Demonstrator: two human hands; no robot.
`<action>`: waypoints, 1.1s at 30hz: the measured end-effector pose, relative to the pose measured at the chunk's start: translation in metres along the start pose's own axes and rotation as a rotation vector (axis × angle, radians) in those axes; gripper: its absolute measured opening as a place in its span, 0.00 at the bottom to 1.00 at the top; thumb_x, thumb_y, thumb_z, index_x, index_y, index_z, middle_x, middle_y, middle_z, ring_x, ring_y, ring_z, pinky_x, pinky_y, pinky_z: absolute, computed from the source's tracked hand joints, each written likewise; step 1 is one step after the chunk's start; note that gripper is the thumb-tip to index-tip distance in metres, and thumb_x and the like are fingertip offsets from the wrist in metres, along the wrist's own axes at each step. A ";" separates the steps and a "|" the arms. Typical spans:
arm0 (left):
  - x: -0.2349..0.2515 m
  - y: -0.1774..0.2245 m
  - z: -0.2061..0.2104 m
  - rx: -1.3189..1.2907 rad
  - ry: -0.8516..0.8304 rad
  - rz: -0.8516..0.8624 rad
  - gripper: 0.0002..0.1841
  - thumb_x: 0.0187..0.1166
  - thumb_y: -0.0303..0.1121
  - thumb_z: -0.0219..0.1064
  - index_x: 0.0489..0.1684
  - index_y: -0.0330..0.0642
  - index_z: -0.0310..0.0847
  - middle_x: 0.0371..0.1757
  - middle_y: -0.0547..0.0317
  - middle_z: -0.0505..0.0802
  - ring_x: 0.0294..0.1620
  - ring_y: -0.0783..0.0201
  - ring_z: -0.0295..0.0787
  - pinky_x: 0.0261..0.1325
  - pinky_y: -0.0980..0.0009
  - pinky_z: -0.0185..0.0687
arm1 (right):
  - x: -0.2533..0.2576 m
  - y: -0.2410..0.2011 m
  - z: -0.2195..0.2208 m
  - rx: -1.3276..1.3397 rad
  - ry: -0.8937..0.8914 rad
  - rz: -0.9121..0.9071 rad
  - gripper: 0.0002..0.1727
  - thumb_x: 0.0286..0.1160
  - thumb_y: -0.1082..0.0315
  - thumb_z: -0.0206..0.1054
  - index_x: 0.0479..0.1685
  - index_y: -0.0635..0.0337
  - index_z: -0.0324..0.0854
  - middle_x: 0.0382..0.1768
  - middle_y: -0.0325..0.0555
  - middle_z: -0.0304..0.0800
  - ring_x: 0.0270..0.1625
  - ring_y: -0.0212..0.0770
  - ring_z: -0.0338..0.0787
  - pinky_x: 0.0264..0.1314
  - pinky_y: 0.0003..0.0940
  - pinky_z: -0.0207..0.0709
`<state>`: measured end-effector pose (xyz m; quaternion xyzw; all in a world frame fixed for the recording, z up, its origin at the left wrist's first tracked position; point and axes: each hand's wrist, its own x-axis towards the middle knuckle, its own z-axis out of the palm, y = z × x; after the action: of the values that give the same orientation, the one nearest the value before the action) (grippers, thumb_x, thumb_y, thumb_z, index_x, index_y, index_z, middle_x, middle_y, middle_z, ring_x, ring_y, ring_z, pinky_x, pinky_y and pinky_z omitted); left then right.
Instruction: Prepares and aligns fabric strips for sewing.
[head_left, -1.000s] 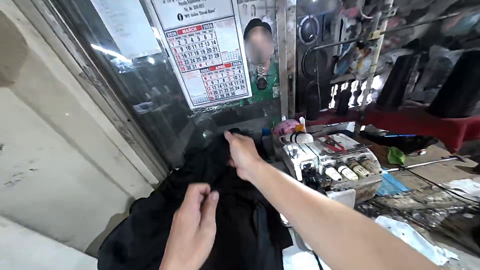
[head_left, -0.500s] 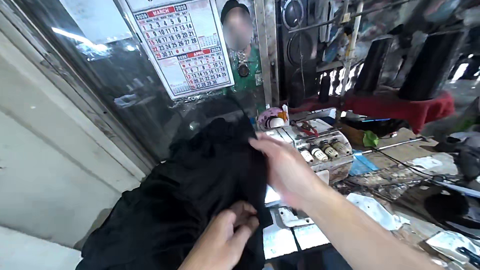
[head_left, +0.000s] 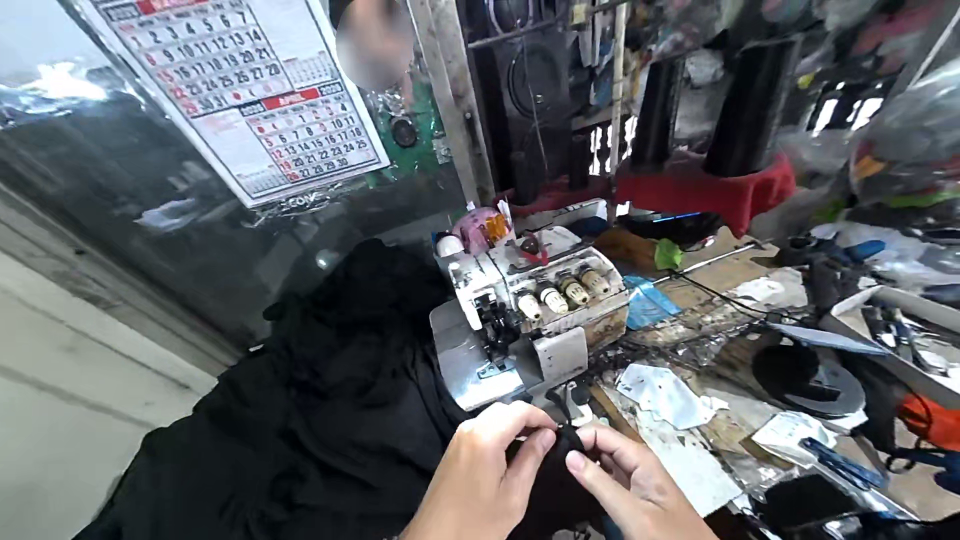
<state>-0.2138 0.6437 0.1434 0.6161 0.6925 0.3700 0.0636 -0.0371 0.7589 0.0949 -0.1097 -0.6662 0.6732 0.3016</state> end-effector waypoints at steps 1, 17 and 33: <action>0.001 -0.002 0.001 -0.018 0.007 -0.018 0.12 0.88 0.45 0.63 0.50 0.52 0.91 0.43 0.74 0.95 0.44 0.79 0.91 0.50 0.76 0.90 | 0.001 0.001 -0.001 -0.013 0.006 -0.004 0.10 0.86 0.63 0.64 0.50 0.60 0.87 0.47 0.44 0.90 0.48 0.39 0.90 0.50 0.35 0.87; 0.009 -0.001 -0.007 -0.369 -0.055 -0.095 0.09 0.86 0.31 0.64 0.52 0.38 0.88 0.44 0.59 0.93 0.41 0.66 0.91 0.45 0.72 0.90 | 0.018 0.013 -0.001 0.087 0.020 -0.026 0.23 0.95 0.61 0.47 0.42 0.60 0.89 0.32 0.37 0.87 0.37 0.29 0.85 0.43 0.27 0.79; -0.003 0.017 -0.015 -0.486 0.039 -0.193 0.08 0.84 0.28 0.65 0.48 0.35 0.88 0.43 0.57 0.95 0.45 0.68 0.92 0.51 0.75 0.89 | 0.017 0.006 0.010 0.092 0.084 -0.067 0.07 0.69 0.69 0.79 0.42 0.62 0.91 0.43 0.46 0.93 0.45 0.41 0.95 0.42 0.36 0.94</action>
<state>-0.2072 0.6343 0.1630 0.5066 0.6401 0.5292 0.2314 -0.0576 0.7605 0.0942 -0.1014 -0.6246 0.6875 0.3564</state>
